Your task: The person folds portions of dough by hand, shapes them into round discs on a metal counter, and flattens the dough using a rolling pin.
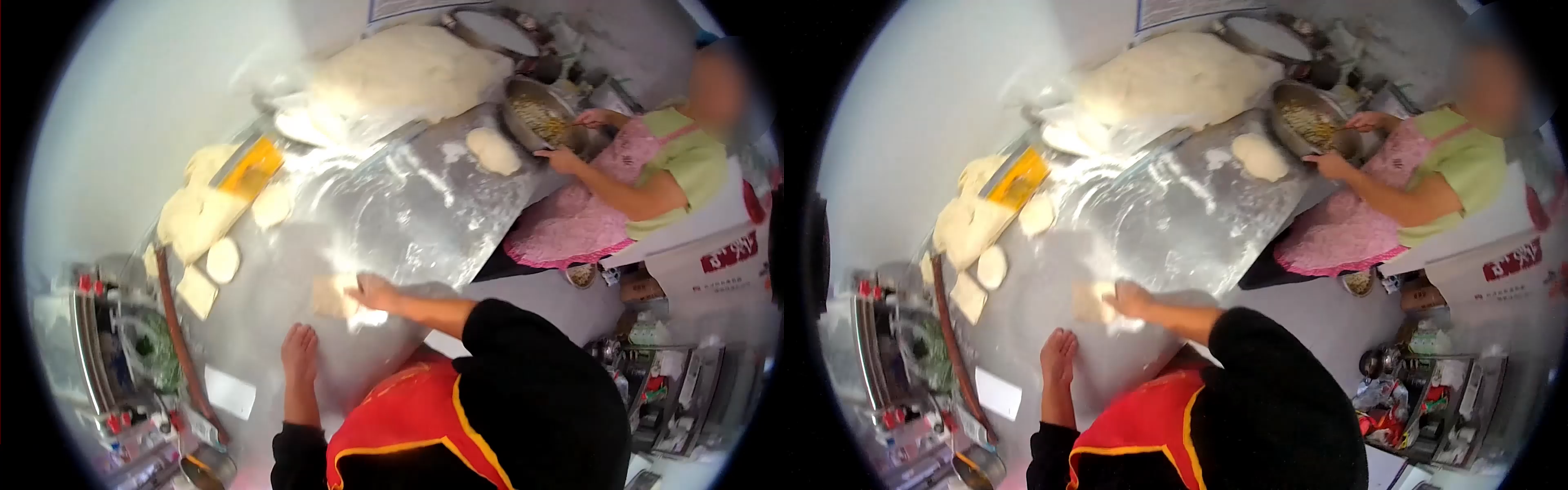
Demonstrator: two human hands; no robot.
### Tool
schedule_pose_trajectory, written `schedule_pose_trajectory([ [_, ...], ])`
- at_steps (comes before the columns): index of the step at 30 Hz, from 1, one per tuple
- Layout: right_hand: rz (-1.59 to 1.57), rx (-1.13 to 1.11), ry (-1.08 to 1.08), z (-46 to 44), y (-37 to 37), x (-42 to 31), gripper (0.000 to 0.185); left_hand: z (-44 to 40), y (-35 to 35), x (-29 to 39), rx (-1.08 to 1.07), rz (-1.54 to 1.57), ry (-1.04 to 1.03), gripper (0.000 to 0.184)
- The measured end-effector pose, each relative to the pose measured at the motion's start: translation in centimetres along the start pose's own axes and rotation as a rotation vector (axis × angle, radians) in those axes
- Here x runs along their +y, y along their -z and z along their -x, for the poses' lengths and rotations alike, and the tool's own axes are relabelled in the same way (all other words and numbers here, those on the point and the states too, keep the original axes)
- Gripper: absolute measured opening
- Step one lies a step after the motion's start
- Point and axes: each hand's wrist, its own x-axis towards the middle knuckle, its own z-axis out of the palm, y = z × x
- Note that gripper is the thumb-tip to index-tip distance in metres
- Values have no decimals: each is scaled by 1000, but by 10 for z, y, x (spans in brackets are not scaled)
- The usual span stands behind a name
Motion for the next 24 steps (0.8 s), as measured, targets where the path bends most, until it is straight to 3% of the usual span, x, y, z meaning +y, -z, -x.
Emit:
schedule_pose_trajectory([
  [1, 31, -187, -27, 13, 20, -1, 54, -4, -15, 5, 15, 9, 48, 24],
  [3, 33, -109, -84, 39, 58, -29, 51, -18, -32, 2, -58, -141, 59, 23],
  [5, 10, 244, 134, 13, 36, -10, 42, -46, -23, -7, -217, -454, -36, 20],
  [6, -7, 415, 245, -5, 18, -2, 37, -53, -26, -10, -178, -420, -24, 20],
  [10, -191, 267, 189, -59, -29, -3, 34, -90, -39, -17, -17, -383, -38, 21],
  [15, -249, 31, 47, -53, -1, -21, 30, -84, -57, -7, 65, -473, -164, 19],
  [18, -166, 84, 90, -27, 6, -31, 32, -98, -39, -24, 7, -519, -263, 17],
  [24, -219, 242, 283, -13, -14, -15, 46, -91, -41, -17, 25, -459, -169, 20],
])
